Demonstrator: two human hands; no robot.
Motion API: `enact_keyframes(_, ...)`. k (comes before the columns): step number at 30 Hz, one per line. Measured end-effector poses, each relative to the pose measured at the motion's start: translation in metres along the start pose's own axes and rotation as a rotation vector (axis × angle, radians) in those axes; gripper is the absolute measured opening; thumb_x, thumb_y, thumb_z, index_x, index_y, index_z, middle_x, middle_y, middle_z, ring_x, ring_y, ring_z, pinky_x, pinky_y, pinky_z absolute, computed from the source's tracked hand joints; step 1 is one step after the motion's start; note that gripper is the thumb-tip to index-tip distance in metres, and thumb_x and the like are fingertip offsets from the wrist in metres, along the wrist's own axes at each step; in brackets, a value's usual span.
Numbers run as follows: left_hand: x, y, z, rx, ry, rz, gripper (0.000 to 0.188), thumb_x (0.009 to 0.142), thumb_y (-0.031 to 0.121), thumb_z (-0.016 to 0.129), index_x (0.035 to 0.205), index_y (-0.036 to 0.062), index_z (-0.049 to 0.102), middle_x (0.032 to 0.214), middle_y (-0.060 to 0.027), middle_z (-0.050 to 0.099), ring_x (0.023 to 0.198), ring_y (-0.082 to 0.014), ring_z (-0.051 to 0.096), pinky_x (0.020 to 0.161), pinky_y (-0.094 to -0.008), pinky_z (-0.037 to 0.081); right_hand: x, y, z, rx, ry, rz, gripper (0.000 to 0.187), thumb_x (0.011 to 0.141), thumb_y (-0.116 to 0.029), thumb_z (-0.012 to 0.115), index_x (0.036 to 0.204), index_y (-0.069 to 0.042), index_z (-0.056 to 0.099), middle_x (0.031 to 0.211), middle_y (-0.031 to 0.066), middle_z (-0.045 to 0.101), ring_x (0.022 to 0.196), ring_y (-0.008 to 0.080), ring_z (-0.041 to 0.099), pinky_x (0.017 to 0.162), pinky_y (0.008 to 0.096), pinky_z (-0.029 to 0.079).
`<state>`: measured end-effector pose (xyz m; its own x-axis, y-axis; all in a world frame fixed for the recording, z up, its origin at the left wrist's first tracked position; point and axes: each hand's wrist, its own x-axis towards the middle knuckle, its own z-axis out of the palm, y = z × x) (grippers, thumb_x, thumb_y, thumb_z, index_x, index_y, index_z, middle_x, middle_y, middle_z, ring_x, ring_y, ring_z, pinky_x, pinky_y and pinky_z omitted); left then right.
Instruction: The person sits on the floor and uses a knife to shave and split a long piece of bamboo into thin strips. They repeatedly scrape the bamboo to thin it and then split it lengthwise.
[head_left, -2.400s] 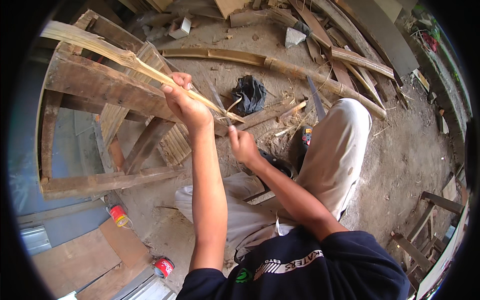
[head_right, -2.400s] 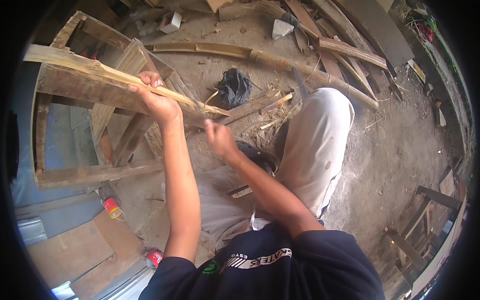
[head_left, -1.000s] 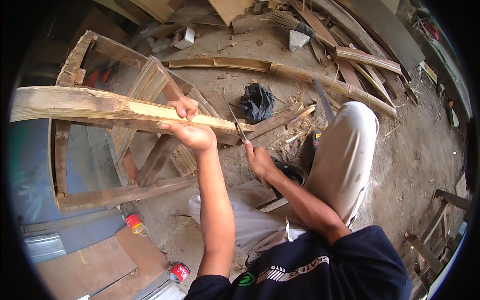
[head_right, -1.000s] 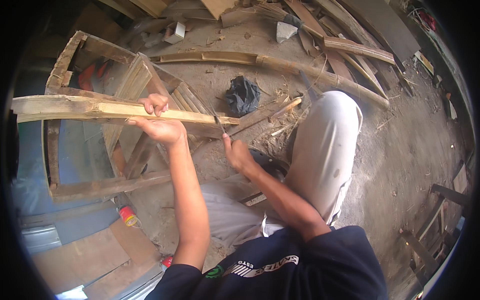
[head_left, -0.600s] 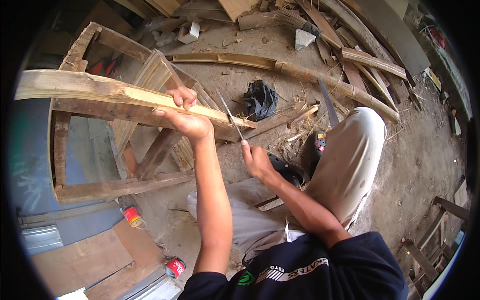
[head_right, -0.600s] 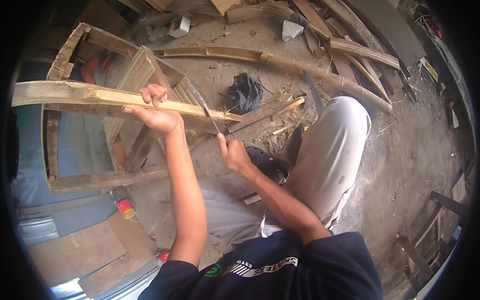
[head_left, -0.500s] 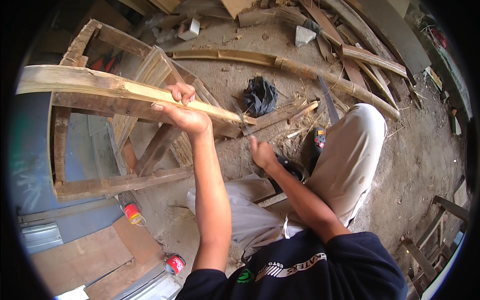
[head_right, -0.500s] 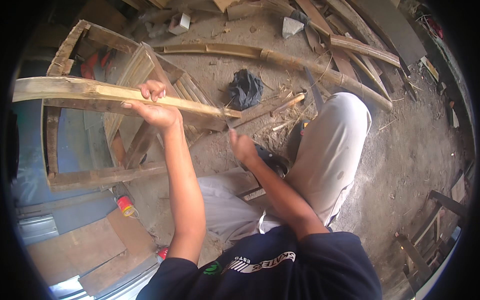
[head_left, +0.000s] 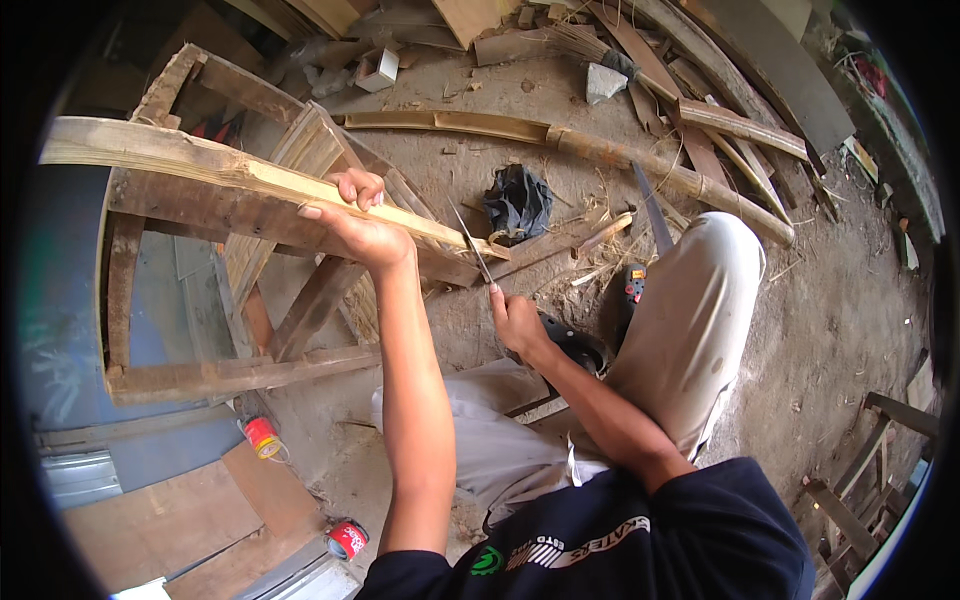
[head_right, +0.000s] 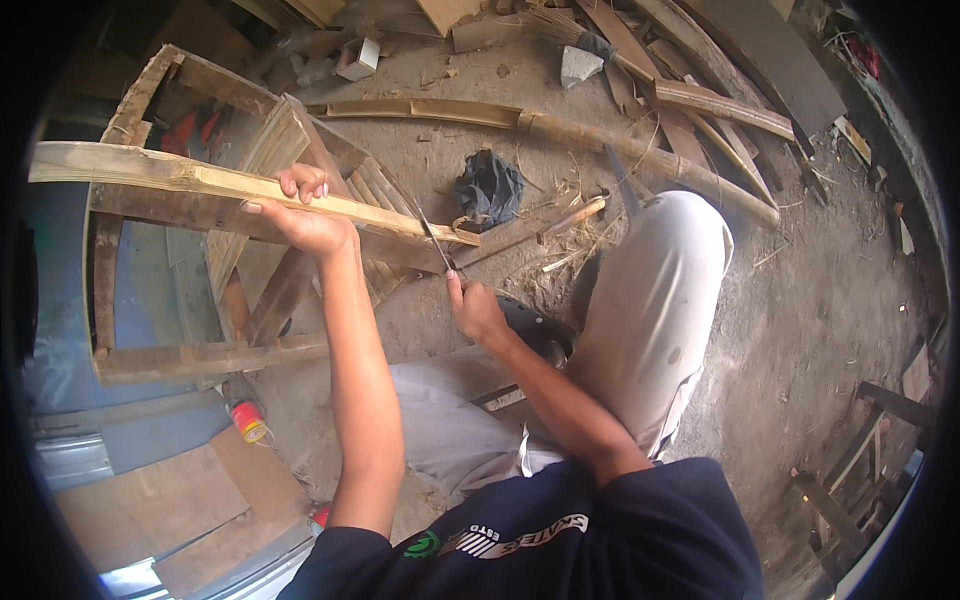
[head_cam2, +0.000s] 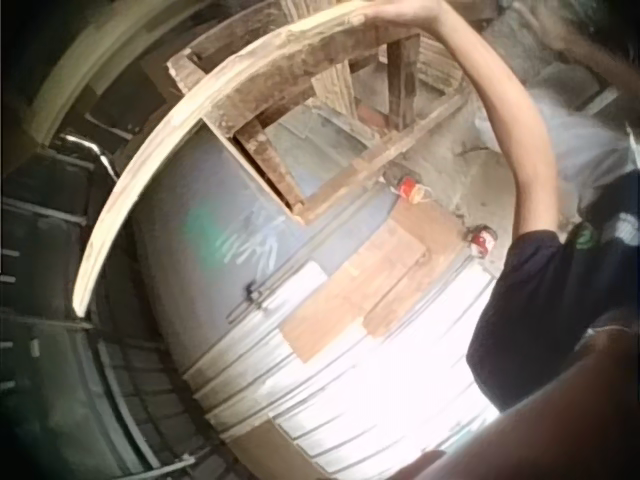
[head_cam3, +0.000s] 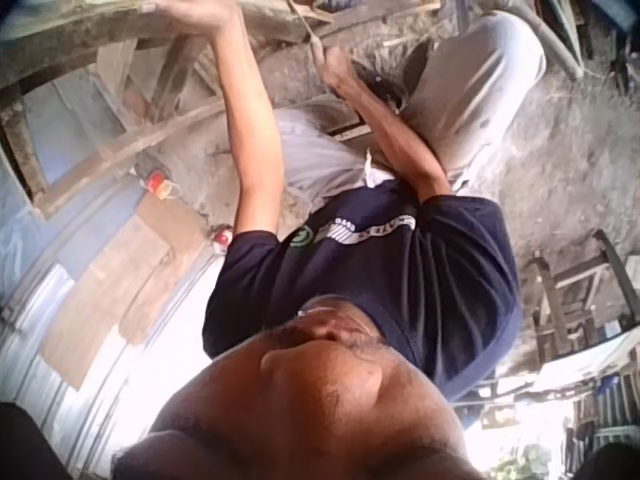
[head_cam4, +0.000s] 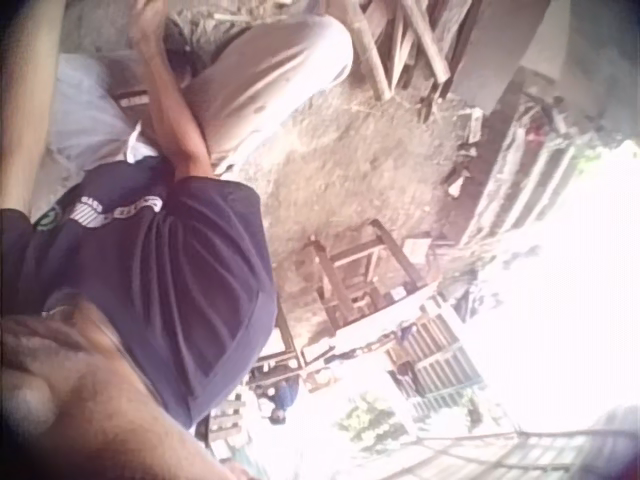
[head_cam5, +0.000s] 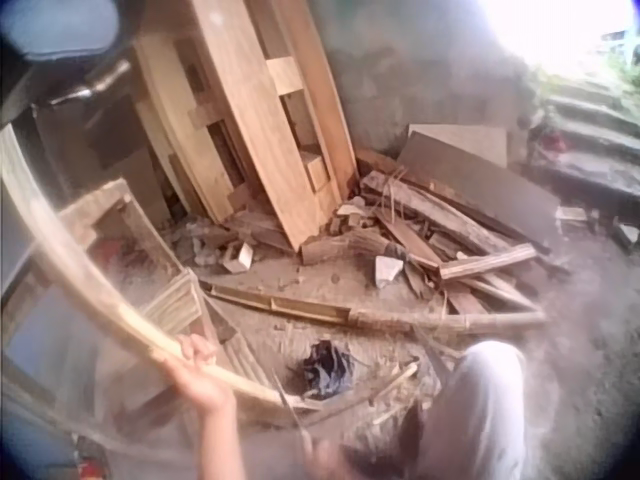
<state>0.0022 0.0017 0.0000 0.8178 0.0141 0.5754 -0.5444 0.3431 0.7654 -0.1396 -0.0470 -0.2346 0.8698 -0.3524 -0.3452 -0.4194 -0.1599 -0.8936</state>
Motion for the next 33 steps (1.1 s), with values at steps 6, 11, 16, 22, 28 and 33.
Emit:
enact_keyframes(6, 0.001, -0.005, 0.004, 0.019, 0.013, -0.008, 0.063, 0.094, 0.074, 0.030, 0.079, 0.0127, 0.033, 0.063, 0.0002, 0.030, 0.062, -0.0110, 0.027, 0.060, -0.0249, 0.024, 0.003, 0.009, 0.004, -0.106, 0.078, 0.103, 0.071, 0.099, -0.052, 0.038, 0.077, 0.010, 0.067, 0.076, 0.0368, 0.060, 0.085, 0.0529, 0.062, 0.080, 0.0524, 0.049)
enact_keyframes(11, 0.004, -0.009, 0.007, 0.060, 0.010, -0.005, 0.062, 0.096, 0.071, 0.027, 0.081, 0.0112, 0.035, 0.064, -0.0007, 0.033, 0.062, -0.0108, 0.029, 0.060, -0.0246, 0.027, 0.012, 0.018, 0.007, -0.188, 0.023, 0.162, 0.075, 0.100, -0.051, 0.035, 0.076, 0.013, 0.066, 0.078, 0.0386, 0.060, 0.087, 0.0523, 0.062, 0.085, 0.0523, 0.049)
enact_keyframes(16, 0.010, -0.012, 0.010, 0.019, 0.089, -0.074, 0.063, 0.096, 0.071, 0.026, 0.079, 0.0110, 0.034, 0.066, -0.0016, 0.034, 0.064, -0.0113, 0.030, 0.062, -0.0253, 0.028, 0.015, 0.029, 0.005, -0.088, -0.052, 0.096, 0.075, 0.100, -0.052, 0.035, 0.083, 0.014, 0.067, 0.077, 0.0355, 0.063, 0.088, 0.0522, 0.063, 0.084, 0.0510, 0.050)
enact_keyframes(22, 0.005, -0.010, 0.012, 0.032, -0.018, 0.016, 0.061, 0.097, 0.070, 0.026, 0.079, 0.0114, 0.035, 0.065, -0.0011, 0.034, 0.062, -0.0112, 0.030, 0.062, -0.0242, 0.027, 0.022, 0.037, 0.008, -0.162, -0.028, 0.210, 0.074, 0.101, -0.051, 0.032, 0.084, 0.011, 0.068, 0.087, 0.0375, 0.063, 0.091, 0.0521, 0.062, 0.084, 0.0538, 0.049)
enact_keyframes(28, 0.006, -0.011, 0.012, 0.062, 0.038, -0.025, 0.062, 0.095, 0.072, 0.028, 0.079, 0.0125, 0.033, 0.063, -0.0003, 0.032, 0.062, -0.0117, 0.029, 0.062, -0.0247, 0.027, 0.009, 0.050, 0.012, -0.205, -0.053, 0.158, 0.072, 0.101, -0.051, 0.032, 0.086, 0.011, 0.067, 0.087, 0.0377, 0.063, 0.092, 0.0526, 0.062, 0.085, 0.0531, 0.049)
enact_keyframes(33, 0.009, -0.011, 0.013, 0.066, 0.007, -0.040, 0.063, 0.094, 0.074, 0.029, 0.079, 0.0128, 0.033, 0.064, 0.0004, 0.032, 0.063, -0.0120, 0.029, 0.062, -0.0255, 0.028, 0.014, 0.084, 0.028, -0.047, -0.042, 0.182, 0.080, 0.100, -0.056, 0.030, 0.078, 0.012, 0.068, 0.078, 0.0370, 0.062, 0.088, 0.0522, 0.063, 0.083, 0.0501, 0.051)
